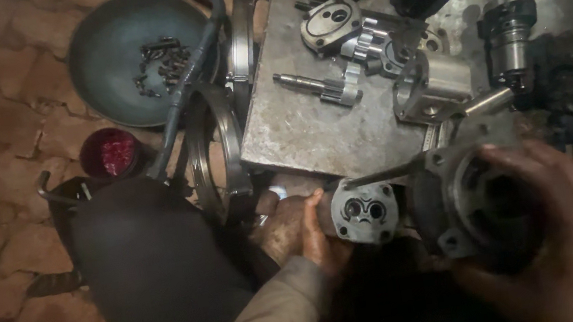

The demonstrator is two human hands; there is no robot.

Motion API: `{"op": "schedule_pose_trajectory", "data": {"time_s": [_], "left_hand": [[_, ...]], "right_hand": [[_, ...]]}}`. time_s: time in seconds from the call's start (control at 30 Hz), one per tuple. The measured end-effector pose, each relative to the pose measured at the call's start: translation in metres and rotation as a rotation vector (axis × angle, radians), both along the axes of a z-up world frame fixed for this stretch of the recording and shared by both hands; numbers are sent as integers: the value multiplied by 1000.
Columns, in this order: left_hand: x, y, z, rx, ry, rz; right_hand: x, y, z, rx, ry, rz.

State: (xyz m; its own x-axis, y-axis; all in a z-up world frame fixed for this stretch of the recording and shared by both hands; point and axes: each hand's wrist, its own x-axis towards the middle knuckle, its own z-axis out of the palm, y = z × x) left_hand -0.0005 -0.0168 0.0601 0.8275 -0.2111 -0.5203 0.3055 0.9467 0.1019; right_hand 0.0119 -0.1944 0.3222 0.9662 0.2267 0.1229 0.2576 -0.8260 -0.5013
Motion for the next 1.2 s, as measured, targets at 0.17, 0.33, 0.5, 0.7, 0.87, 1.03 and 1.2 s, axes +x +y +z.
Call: {"op": "schedule_pose_trajectory", "data": {"time_s": [0.17,0.33,0.5,0.7,0.87,1.03,1.2], "left_hand": [[-2,8,2,-60,51,15],[-1,9,3,-98,65,78],[-7,12,15,-30,-26,142],[-12,18,31,32,91,198],[-14,19,30,60,61,219],[-13,31,32,89,13,180],[-10,36,31,91,80,242]], "right_hand": [[-4,-12,-14,279,-2,-33],[16,-68,-14,247,-106,-111],[46,-83,-17,1019,645,-440],[65,13,-72,1638,514,-158],[76,72,-118,1639,471,-244],[96,93,-152,1413,407,-300],[106,104,-180,1413,412,-235]]}}
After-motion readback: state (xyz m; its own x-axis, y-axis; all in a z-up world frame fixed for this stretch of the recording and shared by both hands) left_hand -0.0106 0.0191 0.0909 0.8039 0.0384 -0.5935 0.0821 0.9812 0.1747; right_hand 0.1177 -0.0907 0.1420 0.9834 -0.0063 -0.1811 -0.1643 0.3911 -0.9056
